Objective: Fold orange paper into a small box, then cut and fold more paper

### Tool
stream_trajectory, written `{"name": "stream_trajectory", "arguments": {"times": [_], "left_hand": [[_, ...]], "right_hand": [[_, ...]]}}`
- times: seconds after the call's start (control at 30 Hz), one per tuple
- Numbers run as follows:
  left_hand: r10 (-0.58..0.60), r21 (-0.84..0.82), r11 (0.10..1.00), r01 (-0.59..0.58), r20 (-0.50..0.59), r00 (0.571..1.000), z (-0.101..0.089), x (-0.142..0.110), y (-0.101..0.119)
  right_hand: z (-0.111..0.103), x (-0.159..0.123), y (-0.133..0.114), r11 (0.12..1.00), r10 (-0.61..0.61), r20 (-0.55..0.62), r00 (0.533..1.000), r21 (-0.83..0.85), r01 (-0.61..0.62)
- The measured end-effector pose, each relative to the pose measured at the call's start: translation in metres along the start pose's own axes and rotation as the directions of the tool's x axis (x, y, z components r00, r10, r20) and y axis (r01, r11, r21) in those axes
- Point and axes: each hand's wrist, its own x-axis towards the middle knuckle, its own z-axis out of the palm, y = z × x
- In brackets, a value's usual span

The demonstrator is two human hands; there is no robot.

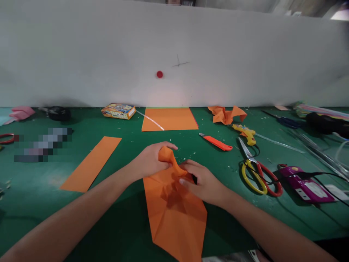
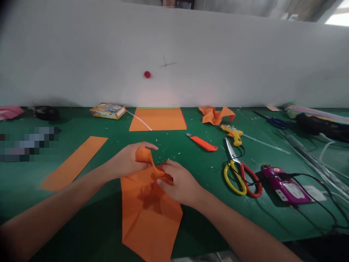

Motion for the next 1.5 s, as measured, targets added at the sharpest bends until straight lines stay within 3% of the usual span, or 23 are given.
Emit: {"name": "stream_trajectory", "arguments": {"times": [0.1,0.17,0.3,0.5,0.67,0.87,1.1,1.23,1.33,1.5], "left_hand": [[0.048,0.011,0.999,-0.048,-0.019,0.999,0.001,0.0,0.0],[0.015,0.008,1.0,-0.015,-0.007,1.0,0.0,0.0,0.001],[-0.06,-0.021,0.998,0.061,0.041,0.997,-0.001,0.001,0.004],[-0.044,-0.061,0.997,0.047,0.053,0.998,-0.003,0.003,0.0],[0.0,0.039,0.999,-0.004,0.105,0.994,-0.006,-0.002,0.002],[-0.04,0.13,0.991,0.003,0.278,0.96,0.0,-0.013,0.001],[-0.039,0.053,0.998,0.032,0.138,0.99,0.001,-0.01,-0.002],[0.003,-0.008,1.0,-0.002,0.068,0.998,-0.004,-0.005,0.001],[-0.018,0.007,1.0,0.018,0.075,0.997,-0.003,-0.006,0.004],[0.015,-0.005,1.0,-0.014,0.111,0.994,0.003,-0.01,0.007]], "right_hand": [[0.002,0.001,0.001,1.0,0.002,-0.076,0.997,0.007,-0.001],[0.002,0.001,0.002,0.999,0.022,-0.081,0.996,0.045,-0.018],[-0.002,0.002,0.002,0.992,0.01,-0.018,1.0,0.13,-0.007],[-0.01,-0.001,-0.004,0.987,-0.097,0.146,0.984,0.141,0.077],[-0.008,-0.003,-0.005,0.988,-0.134,0.154,0.979,0.098,0.12],[-0.004,-0.004,-0.003,0.999,0.0,0.085,0.996,0.041,-0.004],[-0.006,-0.002,0.002,0.993,0.098,0.017,0.995,0.062,-0.099],[-0.007,-0.002,0.002,0.997,-0.035,-0.046,0.998,0.068,0.038],[-0.006,-0.005,-0.004,0.989,-0.145,0.0,0.989,0.001,0.145],[0.0,-0.01,-0.006,0.977,-0.138,0.042,0.989,-0.157,0.143]]}}
